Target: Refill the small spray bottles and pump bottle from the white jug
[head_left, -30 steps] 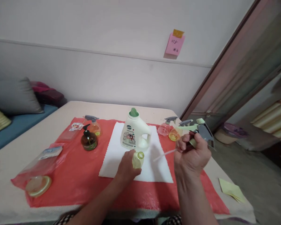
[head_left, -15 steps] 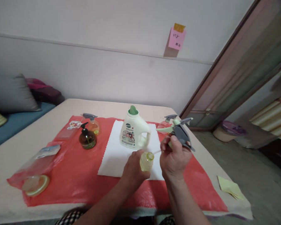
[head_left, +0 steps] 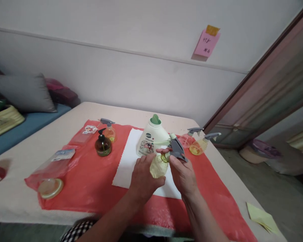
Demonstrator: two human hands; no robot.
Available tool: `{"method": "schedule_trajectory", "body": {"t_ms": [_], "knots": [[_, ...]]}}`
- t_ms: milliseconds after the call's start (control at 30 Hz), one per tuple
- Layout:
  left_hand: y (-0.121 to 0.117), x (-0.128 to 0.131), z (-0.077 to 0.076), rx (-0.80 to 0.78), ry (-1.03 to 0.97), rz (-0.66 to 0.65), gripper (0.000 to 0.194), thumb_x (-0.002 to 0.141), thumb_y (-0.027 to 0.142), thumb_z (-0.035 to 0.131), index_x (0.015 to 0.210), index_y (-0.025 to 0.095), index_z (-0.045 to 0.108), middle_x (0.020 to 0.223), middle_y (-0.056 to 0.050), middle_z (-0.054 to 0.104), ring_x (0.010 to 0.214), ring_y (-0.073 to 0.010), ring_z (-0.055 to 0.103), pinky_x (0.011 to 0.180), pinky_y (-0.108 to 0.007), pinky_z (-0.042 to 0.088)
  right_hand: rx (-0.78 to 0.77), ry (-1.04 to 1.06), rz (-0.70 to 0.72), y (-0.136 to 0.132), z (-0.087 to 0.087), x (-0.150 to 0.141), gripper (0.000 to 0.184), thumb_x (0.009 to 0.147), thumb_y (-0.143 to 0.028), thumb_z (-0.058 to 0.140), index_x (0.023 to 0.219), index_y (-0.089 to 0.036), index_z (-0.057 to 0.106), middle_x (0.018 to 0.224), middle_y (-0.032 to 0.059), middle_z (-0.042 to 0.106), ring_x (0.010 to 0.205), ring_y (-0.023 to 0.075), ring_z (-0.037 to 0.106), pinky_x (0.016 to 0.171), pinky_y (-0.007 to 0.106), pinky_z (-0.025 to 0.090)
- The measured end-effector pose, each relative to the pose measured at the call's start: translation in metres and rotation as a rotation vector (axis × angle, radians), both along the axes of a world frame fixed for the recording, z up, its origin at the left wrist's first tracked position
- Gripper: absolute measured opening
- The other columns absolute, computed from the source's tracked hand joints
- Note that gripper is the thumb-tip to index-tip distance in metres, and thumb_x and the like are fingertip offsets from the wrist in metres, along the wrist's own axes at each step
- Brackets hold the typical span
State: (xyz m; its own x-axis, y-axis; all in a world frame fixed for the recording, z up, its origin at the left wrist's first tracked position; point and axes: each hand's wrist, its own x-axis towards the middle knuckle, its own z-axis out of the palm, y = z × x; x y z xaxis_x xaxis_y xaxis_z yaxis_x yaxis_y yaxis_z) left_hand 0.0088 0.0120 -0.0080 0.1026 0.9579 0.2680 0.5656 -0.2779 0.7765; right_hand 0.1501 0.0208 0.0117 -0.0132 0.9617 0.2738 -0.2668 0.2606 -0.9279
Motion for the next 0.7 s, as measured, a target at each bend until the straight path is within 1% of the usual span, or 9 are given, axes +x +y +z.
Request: {"method": "schedule_trajectory", "body": {"t_ms": [100, 233, 333, 400, 533, 700], "knots": [[0.000, 0.003, -0.003, 0.046, 0.045, 0.007, 0.063, 0.061, 0.020, 0.070, 0.122, 0.020, 0.057, 0.111, -0.009, 0.067, 0.105, -0.0302, 0.060, 0.095, -0.047, 0.047, -0.014, -0.023, -0.014, 0.000, -0.002, 0.003, 0.021, 0.086, -0.038, 0.068, 0.103, -0.027, 0.075, 0.111, 0.0044, 0.074, 0.115, 0.0277, 0.063, 0.108, 0.048, 0.041], [-0.003, 0.007, -0.002, 0.039, 0.066, -0.023, 0.061, 0.062, 0.020, 0.070, 0.121, 0.021, 0.057, 0.109, -0.009, 0.067, 0.103, -0.0299, 0.060, 0.092, -0.046, 0.048, -0.043, 0.003, -0.014, -0.003, -0.004, 0.002, 0.019, 0.084, -0.038, 0.070, 0.099, -0.027, 0.075, 0.111, 0.0043, 0.074, 0.113, 0.0272, 0.064, 0.104, 0.047, 0.045], [-0.004, 0.009, -0.004, 0.056, 0.063, -0.025, 0.061, 0.062, 0.019, 0.070, 0.121, 0.021, 0.056, 0.109, -0.008, 0.067, 0.103, -0.0293, 0.060, 0.092, -0.047, 0.049, -0.052, 0.025, -0.005, -0.004, -0.005, -0.001, 0.020, 0.082, -0.037, 0.072, 0.099, -0.027, 0.074, 0.109, 0.0044, 0.075, 0.112, 0.0271, 0.065, 0.104, 0.046, 0.046], [-0.004, 0.011, -0.007, 0.128, 0.065, -0.001, 0.061, 0.062, 0.018, 0.071, 0.121, 0.021, 0.055, 0.109, -0.008, 0.067, 0.102, -0.0291, 0.060, 0.091, -0.047, 0.049, -0.041, 0.035, -0.006, -0.004, -0.005, -0.001, 0.020, 0.083, -0.038, 0.071, 0.098, -0.027, 0.074, 0.110, 0.0042, 0.074, 0.114, 0.0273, 0.064, 0.104, 0.046, 0.045], [-0.002, 0.015, -0.015, 0.341, 0.092, 0.067, 0.059, 0.063, 0.014, 0.068, 0.119, 0.022, 0.052, 0.107, -0.007, 0.067, 0.100, -0.0280, 0.061, 0.090, -0.047, 0.050, -0.032, 0.087, -0.025, -0.002, -0.007, -0.002, 0.019, 0.084, -0.041, 0.069, 0.096, -0.027, 0.073, 0.110, 0.0042, 0.074, 0.112, 0.0274, 0.064, 0.103, 0.046, 0.046], [-0.004, 0.020, -0.020, 0.446, 0.135, 0.148, 0.062, 0.065, 0.014, 0.069, 0.125, 0.020, 0.051, 0.104, -0.008, 0.067, 0.099, -0.0287, 0.062, 0.087, -0.047, 0.051, -0.039, 0.110, -0.092, 0.000, -0.010, -0.004, 0.020, 0.084, -0.042, 0.069, 0.098, -0.027, 0.071, 0.105, 0.0035, 0.075, 0.107, 0.0259, 0.066, 0.101, 0.045, 0.046]]}}
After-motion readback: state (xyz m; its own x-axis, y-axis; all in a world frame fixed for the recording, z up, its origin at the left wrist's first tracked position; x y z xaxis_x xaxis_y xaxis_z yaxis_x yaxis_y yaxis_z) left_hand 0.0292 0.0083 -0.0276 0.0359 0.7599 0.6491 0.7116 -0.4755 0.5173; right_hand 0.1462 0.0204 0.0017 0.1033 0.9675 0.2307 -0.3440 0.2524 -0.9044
